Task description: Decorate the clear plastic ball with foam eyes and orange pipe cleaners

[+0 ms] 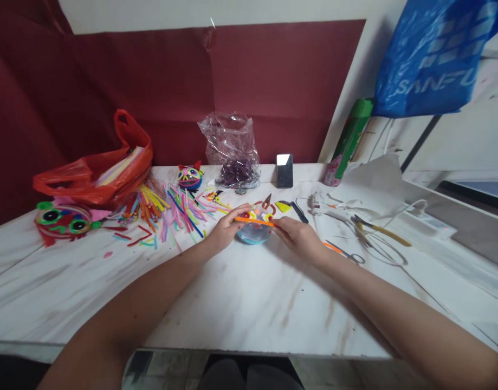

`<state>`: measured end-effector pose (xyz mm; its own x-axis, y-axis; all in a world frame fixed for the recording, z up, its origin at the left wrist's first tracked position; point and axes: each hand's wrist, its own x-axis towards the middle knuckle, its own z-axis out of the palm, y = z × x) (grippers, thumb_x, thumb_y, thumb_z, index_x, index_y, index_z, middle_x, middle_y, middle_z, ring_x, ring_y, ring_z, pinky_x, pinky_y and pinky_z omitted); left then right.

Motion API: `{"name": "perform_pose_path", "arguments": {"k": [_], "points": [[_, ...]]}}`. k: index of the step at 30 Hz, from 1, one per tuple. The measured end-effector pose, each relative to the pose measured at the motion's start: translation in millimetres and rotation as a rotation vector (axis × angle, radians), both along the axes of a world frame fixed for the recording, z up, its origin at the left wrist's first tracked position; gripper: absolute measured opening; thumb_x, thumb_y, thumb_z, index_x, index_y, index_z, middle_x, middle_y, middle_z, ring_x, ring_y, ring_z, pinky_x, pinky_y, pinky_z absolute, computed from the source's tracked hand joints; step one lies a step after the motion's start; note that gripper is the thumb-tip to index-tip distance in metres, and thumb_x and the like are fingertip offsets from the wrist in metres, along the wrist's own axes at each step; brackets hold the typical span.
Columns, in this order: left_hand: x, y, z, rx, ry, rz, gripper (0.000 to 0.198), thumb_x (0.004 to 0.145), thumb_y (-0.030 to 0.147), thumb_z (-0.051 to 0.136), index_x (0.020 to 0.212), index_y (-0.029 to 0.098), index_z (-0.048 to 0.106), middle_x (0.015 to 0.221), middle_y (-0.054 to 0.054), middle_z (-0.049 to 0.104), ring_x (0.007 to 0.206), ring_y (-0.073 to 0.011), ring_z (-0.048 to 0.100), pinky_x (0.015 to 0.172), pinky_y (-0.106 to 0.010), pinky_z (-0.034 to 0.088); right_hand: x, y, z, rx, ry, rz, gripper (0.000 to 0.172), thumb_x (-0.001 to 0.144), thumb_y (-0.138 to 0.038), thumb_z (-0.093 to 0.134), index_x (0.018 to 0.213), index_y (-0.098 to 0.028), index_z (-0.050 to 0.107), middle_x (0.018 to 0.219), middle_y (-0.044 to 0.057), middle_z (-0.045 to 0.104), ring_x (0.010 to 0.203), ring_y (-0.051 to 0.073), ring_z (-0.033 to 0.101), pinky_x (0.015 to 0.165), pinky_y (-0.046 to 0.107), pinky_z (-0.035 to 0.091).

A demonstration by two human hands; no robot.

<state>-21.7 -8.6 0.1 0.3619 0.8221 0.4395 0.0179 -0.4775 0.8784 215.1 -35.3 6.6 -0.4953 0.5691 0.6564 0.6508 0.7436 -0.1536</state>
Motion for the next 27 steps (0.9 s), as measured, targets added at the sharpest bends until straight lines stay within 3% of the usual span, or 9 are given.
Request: {"name": "perform_pose_path", "arguments": {"k": [3, 6, 8, 12, 15, 17, 23, 27], "points": [[3.0, -3.3, -2.3, 0.086, 0.086, 0.055, 0.056, 0.071, 0.032, 0.074, 0.124, 0.022, 0.057, 0.147, -0.01, 0.043, 0.14, -0.0293, 0.034, 0.117, -0.045, 0.022, -2.2, -0.7, -2.8, -0.013, -0.002, 0.016, 0.028, 0.097, -0.028, 0.038, 0.096, -0.02, 0.065, 0.081, 0.008, 0.07, 0.07, 0.017, 0.067, 0.062, 0.026, 0.052], [7.7, -5.0, -6.4, 0.066, 0.101, 0.122, 0.083, 0.059, 0.026, 0.082, 0.133, 0.022, 0.046, 0.143, -0.012, 0.047, 0.133, -0.0312, 0.043, 0.113, -0.047, 0.031, -0.5, 0.7, -4.9, 0.004, 0.04, -0.018, 0.029, 0.097, -0.025, 0.037, 0.107, -0.021, 0.063, 0.09, 0.009, 0.072, 0.076, 0.018, 0.069, 0.065, 0.027, 0.053], [10.9, -4.1, -9.7, 0.016, 0.08, 0.145, 0.089, 0.057, 0.026, 0.083, 0.135, 0.022, 0.041, 0.141, -0.013, 0.048, 0.129, -0.032, 0.046, 0.109, -0.048, 0.037, 0.9, 2.0, -6.0, 0.013, 0.071, -0.028, 0.028, 0.096, -0.023, 0.039, 0.111, -0.022, 0.062, 0.094, 0.008, 0.072, 0.079, 0.019, 0.069, 0.066, 0.028, 0.054], [16.3, -3.5, -12.4, 0.035, 0.071, 0.221, 0.087, 0.049, 0.026, 0.087, 0.126, 0.02, 0.047, 0.151, -0.015, 0.032, 0.137, -0.0352, 0.035, 0.112, -0.047, 0.032, -1.3, 2.7, -9.2, 0.024, 0.106, 0.001, 0.02, 0.093, -0.022, 0.043, 0.096, -0.021, 0.063, 0.104, 0.011, 0.068, 0.09, 0.021, 0.068, 0.072, 0.031, 0.056], [18.7, -8.9, -9.6, -0.024, 0.035, 0.175, 0.083, 0.057, 0.025, 0.082, 0.129, 0.019, 0.041, 0.14, -0.016, 0.045, 0.127, -0.0317, 0.048, 0.106, -0.046, 0.04, -4.1, 1.0, -11.4, 0.023, 0.145, 0.019, 0.016, 0.092, -0.023, 0.045, 0.092, -0.021, 0.061, 0.115, 0.012, 0.064, 0.1, 0.022, 0.066, 0.08, 0.034, 0.055], [19.1, -14.2, -7.1, -0.006, 0.042, 0.185, 0.081, 0.058, 0.024, 0.08, 0.128, 0.017, 0.04, 0.133, -0.015, 0.051, 0.122, -0.0308, 0.052, 0.102, -0.045, 0.044, -3.9, -0.6, -12.0, 0.012, 0.164, 0.045, 0.015, 0.092, -0.024, 0.045, 0.092, -0.022, 0.06, 0.111, 0.011, 0.065, 0.099, 0.021, 0.066, 0.081, 0.033, 0.055], [17.3, -23.1, -6.8, 0.291, 0.279, 0.402, 0.076, 0.057, 0.027, 0.081, 0.124, 0.019, 0.047, 0.132, -0.014, 0.05, 0.128, -0.0305, 0.045, 0.111, -0.046, 0.035, 0.1, -6.8, -11.3, -0.046, 0.155, 0.005, 0.019, 0.092, -0.026, 0.043, 0.098, -0.022, 0.061, 0.078, 0.004, 0.069, 0.067, 0.017, 0.067, 0.061, 0.026, 0.052], [15.6, -20.8, -10.4, 0.275, 0.272, 0.411, 0.079, 0.058, 0.033, 0.081, 0.127, 0.019, 0.044, 0.131, -0.015, 0.05, 0.127, -0.031, 0.046, 0.109, -0.048, 0.036, -2.3, -12.8, -10.7, -0.074, 0.147, 0.014, 0.018, 0.091, -0.032, 0.047, 0.086, -0.023, 0.062, 0.069, 0.002, 0.069, 0.057, 0.016, 0.065, 0.055, 0.025, 0.051]]}}
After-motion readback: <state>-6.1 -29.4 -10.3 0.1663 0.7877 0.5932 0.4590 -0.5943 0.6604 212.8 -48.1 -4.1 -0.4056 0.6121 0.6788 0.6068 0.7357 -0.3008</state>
